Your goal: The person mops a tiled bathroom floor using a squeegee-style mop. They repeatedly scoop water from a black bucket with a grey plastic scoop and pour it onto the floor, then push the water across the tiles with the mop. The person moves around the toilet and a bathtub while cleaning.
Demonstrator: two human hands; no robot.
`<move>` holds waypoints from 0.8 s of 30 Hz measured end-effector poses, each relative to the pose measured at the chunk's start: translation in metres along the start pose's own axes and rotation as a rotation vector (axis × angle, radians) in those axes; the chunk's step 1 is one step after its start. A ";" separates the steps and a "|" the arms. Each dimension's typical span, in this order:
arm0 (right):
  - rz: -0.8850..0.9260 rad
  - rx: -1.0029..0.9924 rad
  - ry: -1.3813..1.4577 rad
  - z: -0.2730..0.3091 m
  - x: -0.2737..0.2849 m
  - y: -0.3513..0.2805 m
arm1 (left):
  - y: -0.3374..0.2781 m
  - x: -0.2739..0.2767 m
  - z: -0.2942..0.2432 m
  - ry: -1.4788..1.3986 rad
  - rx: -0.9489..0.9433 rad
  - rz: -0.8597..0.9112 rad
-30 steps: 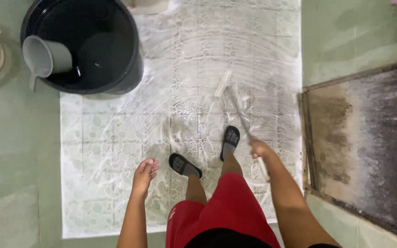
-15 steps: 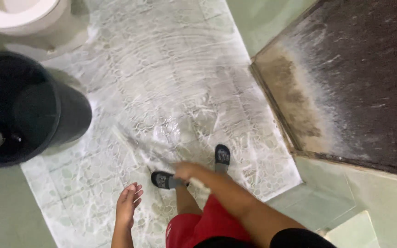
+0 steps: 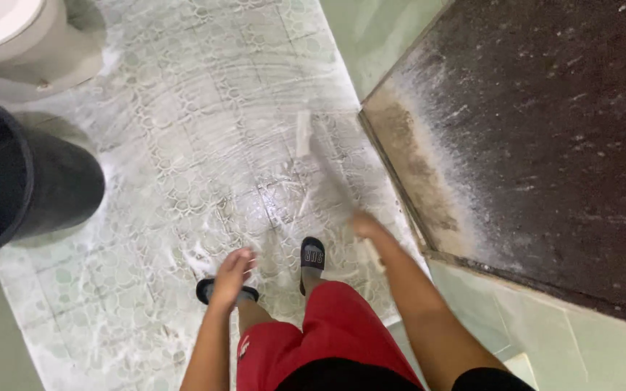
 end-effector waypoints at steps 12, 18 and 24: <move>-0.020 -0.048 -0.475 -0.049 -0.016 0.000 | -0.039 -0.010 -0.008 0.036 -0.036 -0.046; 0.207 0.237 -0.530 0.094 -0.143 -0.072 | -0.052 0.047 0.042 -0.042 -0.035 -0.121; 0.627 0.303 -0.701 0.150 -0.369 -0.133 | -0.103 0.132 0.107 -0.168 0.045 -0.175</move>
Point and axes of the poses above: each hand's wrist, its own y-axis towards the middle knuckle, its own x-axis out of the back of the hand, z = x × y, the point moved 7 cm from there along y, towards the middle knuckle, and after that the axes turned 3 degrees about -z, right-handed, at the moved point
